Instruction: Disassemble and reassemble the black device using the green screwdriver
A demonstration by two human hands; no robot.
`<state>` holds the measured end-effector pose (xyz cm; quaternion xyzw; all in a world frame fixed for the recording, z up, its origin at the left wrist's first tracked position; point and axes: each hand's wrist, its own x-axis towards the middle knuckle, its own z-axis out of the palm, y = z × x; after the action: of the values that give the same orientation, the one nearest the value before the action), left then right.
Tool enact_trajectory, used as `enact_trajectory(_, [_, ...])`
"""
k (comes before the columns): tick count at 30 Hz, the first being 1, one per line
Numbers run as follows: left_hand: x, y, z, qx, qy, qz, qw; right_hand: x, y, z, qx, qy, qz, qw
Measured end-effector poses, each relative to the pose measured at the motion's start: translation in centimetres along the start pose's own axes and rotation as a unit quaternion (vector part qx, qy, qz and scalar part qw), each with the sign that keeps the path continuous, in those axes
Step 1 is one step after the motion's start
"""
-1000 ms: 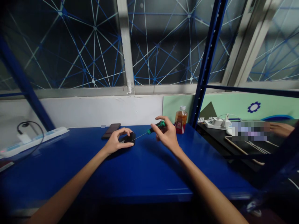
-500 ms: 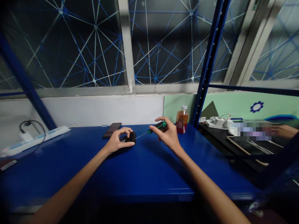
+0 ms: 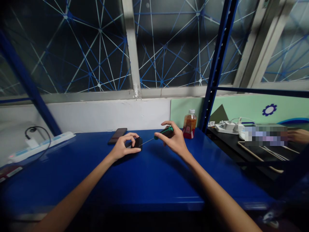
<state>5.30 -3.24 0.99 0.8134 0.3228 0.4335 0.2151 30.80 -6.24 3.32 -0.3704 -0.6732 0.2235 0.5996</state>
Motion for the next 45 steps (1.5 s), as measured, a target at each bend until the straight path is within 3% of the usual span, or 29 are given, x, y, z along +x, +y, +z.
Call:
enact_trajectory(6, [-0.1, 0.1, 0.0, 0.000, 0.001, -0.008, 1.000, 0.1, 0.6, -0.1, 0.099, -0.041, -0.004, 0.994])
enact_trajectory(11, [0.0, 0.0, 0.1, -0.003, 0.000, -0.003, 1.000, 0.1, 0.9, 0.1, 0.033, 0.015, 0.020, 0.999])
enact_trajectory(18, [0.0, -0.1, 0.1, -0.003, 0.000, -0.008, 1.000, 0.1, 1.2, 0.1, 0.100, -0.029, 0.011, 0.994])
enact_trajectory(24, [0.0, 0.1, -0.1, -0.011, 0.008, -0.012, 1.000, -0.1, 0.9, 0.2, 0.019, 0.024, 0.006, 1.000])
enact_trajectory(31, [0.1, 0.0, 0.0, -0.029, 0.012, -0.012, 0.999, -0.2, 0.6, 0.4, 0.116, -0.014, -0.009, 0.993])
enact_trajectory(37, [0.1, 0.0, 0.3, -0.040, 0.017, -0.025, 0.999, -0.2, 0.6, 0.2, 0.038, 0.035, 0.008, 0.999])
enact_trajectory(45, [0.1, -0.8, 0.3, -0.040, 0.032, -0.032, 0.998, 0.0, 0.8, -0.1, 0.112, -0.038, 0.014, 0.993])
